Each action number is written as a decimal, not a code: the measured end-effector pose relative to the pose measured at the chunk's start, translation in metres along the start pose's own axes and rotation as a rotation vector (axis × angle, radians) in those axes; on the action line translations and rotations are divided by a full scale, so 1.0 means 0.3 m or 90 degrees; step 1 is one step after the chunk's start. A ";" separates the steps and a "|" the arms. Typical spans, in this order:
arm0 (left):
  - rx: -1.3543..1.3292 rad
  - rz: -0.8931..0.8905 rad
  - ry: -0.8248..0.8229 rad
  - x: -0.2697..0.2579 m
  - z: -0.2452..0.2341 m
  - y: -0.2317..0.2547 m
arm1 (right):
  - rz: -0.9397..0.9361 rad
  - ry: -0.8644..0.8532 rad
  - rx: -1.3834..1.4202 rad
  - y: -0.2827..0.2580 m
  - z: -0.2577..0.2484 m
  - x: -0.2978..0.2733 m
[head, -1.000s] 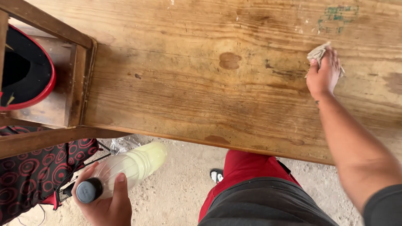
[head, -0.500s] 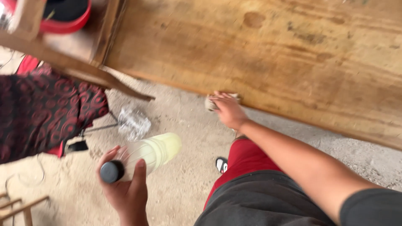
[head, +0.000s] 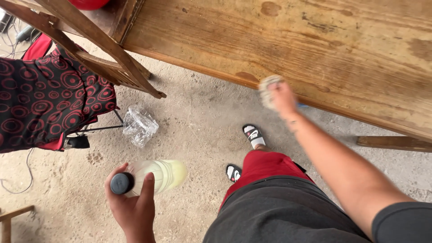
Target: The person moves a wooden chair aside and then thoroughly wipes down a large wooden table using a cloth, moving a bottle and a cup to ensure the entire surface is cleaned.
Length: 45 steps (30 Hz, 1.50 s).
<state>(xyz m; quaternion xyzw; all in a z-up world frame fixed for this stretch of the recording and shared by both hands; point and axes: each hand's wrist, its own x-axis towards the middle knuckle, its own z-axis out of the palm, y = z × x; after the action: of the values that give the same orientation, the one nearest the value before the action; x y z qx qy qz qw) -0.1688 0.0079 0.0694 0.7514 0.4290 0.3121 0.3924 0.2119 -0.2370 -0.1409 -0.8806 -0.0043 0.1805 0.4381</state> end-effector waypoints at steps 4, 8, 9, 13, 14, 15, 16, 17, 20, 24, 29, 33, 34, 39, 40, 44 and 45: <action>0.029 0.007 0.004 0.037 0.026 0.057 | 0.078 0.192 -0.180 0.251 -0.249 0.198; 0.039 0.007 -0.020 0.129 0.096 0.061 | 0.035 0.328 0.049 0.239 -0.366 0.272; 0.030 0.008 -0.025 0.149 0.119 0.057 | 0.061 0.329 0.132 0.199 -0.389 0.272; 0.016 0.007 -0.036 0.259 0.203 0.109 | 0.012 0.358 0.163 0.145 -0.379 0.455; -0.001 0.020 -0.040 0.294 0.226 0.109 | 0.017 0.356 0.185 0.111 -0.368 0.499; -0.016 0.028 -0.043 0.325 0.248 0.108 | 0.022 0.351 0.206 0.077 -0.356 0.544; -0.015 0.025 -0.039 0.374 0.279 0.114 | 0.019 0.347 0.204 0.054 -0.342 0.625; -0.020 0.026 -0.033 0.409 0.301 0.117 | 0.011 0.364 0.154 0.043 -0.322 0.691; -0.015 0.035 -0.021 0.516 0.377 0.128 | -0.022 0.360 0.075 -0.040 -0.259 0.874; -0.016 0.084 -0.012 0.649 0.464 0.145 | -0.164 0.344 -0.003 -0.118 -0.152 1.187; 0.010 0.091 0.012 0.761 0.525 0.154 | -0.191 0.259 -0.088 -0.300 0.021 1.438; 0.021 0.027 0.023 0.799 0.552 0.147 | -0.252 0.169 -0.116 -0.430 0.191 1.557; 0.028 0.021 0.026 0.802 0.556 0.140 | -0.251 0.160 -0.116 -0.451 0.245 1.561; 0.032 0.008 0.044 0.780 0.577 0.097 | -0.408 0.040 -0.182 -0.456 0.469 1.538; 0.035 0.006 0.047 0.771 0.573 0.091 | -0.409 0.036 -0.180 -0.479 0.490 1.500; 0.041 -0.018 0.051 0.712 0.544 0.075 | -0.414 -0.077 -0.190 -0.659 0.498 1.179; 0.030 -0.014 0.054 0.697 0.534 0.073 | -0.386 -0.166 -0.180 -0.739 0.492 1.064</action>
<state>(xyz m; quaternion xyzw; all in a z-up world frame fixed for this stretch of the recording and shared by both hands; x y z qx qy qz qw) 0.0604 0.1352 0.0362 0.7420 0.4605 0.3290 0.3592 0.4961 0.0660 -0.1512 -0.8608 -0.3460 0.1507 0.3414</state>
